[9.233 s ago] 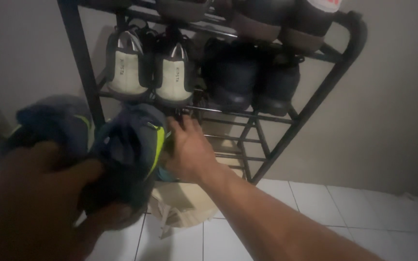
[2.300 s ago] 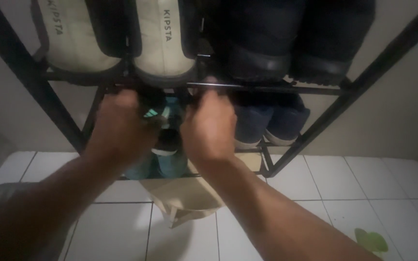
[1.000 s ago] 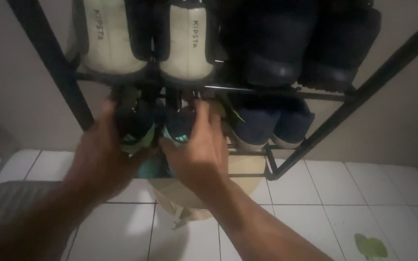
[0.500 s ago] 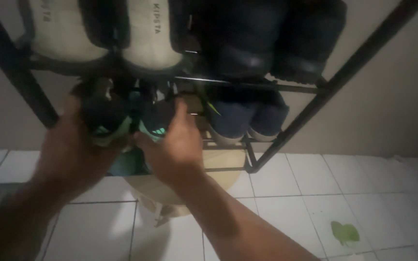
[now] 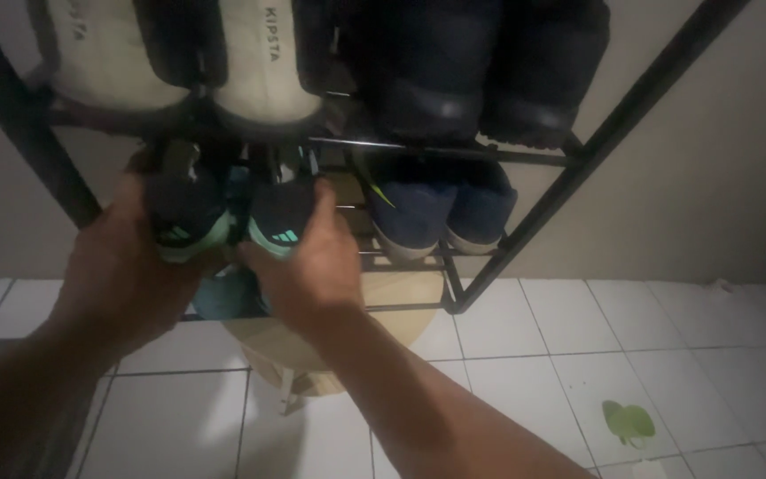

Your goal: Organizing and rearranging various pairs of shoes on a multi-tiered shoe rack.

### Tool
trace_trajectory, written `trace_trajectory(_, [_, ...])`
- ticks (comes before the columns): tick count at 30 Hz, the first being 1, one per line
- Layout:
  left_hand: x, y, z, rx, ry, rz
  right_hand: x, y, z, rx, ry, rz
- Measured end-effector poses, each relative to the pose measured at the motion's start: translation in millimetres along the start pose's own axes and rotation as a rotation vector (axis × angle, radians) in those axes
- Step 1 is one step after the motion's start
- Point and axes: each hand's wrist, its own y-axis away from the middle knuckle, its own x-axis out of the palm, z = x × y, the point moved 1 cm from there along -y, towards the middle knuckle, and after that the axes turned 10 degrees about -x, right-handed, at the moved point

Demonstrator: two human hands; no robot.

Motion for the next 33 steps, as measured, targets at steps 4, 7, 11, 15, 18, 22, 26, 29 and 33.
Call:
trace_trajectory(4, [-1.0,4.4,0.7,0.082,0.062,-0.053,3.7,3.1,-15.7,-0.213,0.067,-0.156])
trace_trajectory(7, [5.4,7.5,8.1,0.071,0.037,-0.168,2.0,13.9,-24.0,-0.575,0.054,-0.361])
trace_trajectory(11, [7.8,0.7,16.5,0.438,-0.086,-0.341,1.4,12.6,-19.8,-0.58,0.097,-0.379])
trace_trajectory(15, [12.2,-3.7,23.4,0.526,-0.096,-0.383,-1.8,9.6,-22.7,-0.523,0.033,-0.343])
trace_trajectory(18, [-1.9,8.3,-6.6,0.022,0.08,-0.08,-14.8,8.7,-12.1,-0.439,0.051,-0.145])
trace_trajectory(22, [-6.7,0.0,-5.0,-0.23,0.123,0.074,-23.5,1.6,1.7,-0.049,-0.114,-0.003])
trace_trajectory(26, [-3.0,-6.7,4.9,-0.181,0.176,0.06,-20.2,-2.4,2.7,-0.077,-0.127,-0.002])
trace_trajectory(29, [5.8,-6.4,12.3,-0.066,0.23,-0.006,-9.8,-5.9,-9.4,-0.09,-0.115,-0.058])
trace_trajectory(33, [15.7,-1.6,13.9,0.009,0.251,-0.107,1.9,-8.0,-11.6,-0.133,-0.121,-0.116])
